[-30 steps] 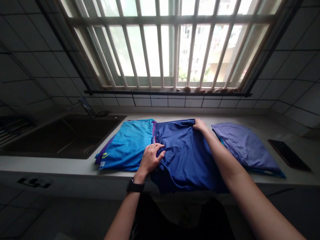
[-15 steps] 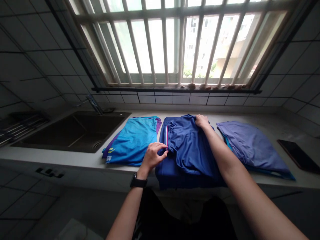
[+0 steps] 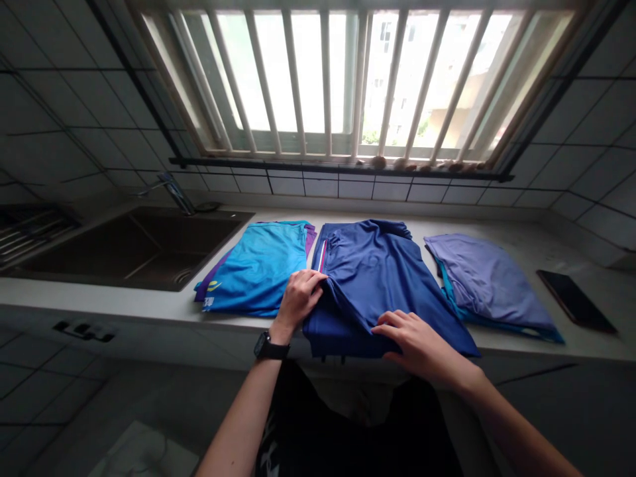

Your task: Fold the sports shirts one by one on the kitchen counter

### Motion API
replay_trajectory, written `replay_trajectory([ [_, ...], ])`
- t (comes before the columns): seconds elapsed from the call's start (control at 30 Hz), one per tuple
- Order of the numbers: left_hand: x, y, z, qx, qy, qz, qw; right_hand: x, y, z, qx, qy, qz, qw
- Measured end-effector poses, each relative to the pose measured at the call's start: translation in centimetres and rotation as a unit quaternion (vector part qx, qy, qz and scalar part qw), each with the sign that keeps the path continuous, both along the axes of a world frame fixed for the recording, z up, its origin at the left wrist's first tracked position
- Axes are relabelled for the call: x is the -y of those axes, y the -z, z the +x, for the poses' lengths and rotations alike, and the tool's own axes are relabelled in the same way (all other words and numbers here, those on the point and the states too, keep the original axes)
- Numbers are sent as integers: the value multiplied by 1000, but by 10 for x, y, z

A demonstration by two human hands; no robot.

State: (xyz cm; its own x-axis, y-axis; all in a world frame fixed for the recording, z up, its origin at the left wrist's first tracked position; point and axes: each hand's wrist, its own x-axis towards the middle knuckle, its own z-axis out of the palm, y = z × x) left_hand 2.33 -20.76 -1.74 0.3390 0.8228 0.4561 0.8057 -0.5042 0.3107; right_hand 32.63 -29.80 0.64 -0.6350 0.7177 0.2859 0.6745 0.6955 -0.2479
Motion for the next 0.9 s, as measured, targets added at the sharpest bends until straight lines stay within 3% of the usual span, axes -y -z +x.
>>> replay_trajectory([
  [0.13, 2, -1, 1, 19, -67, 36, 997, 26, 28, -22, -119, 146, 138, 972],
  [0.2, 2, -1, 2, 16, -74, 43, 996, 33, 36, -37, -178, 161, 186, 953],
  [0.27, 1, -1, 3, 8, -72, 44, 996, 41, 41, -52, -184, 128, 176, 959],
  [0.33, 1, -1, 3, 2, -76, 46, 996, 50, 45, -61, -140, 58, 113, 982],
  [0.4, 1, -2, 4, -1, -86, 52, 995, 57, 47, -62, -102, -11, 42, 994],
  [0.47, 1, -3, 4, -2, -98, 58, 994, 61, 48, -55, -106, -37, 12, 994],
  [0.63, 0, -3, 3, 4, -121, 51, 991, 56, 52, -31, -128, 77, 91, 985],
  [0.73, -1, -2, 2, 16, -122, 45, 991, 50, 54, -36, -155, 116, 142, 971],
  [0.9, -1, -1, 2, 28, -129, 51, 990, 48, 59, -66, -166, 90, 128, 974],
])
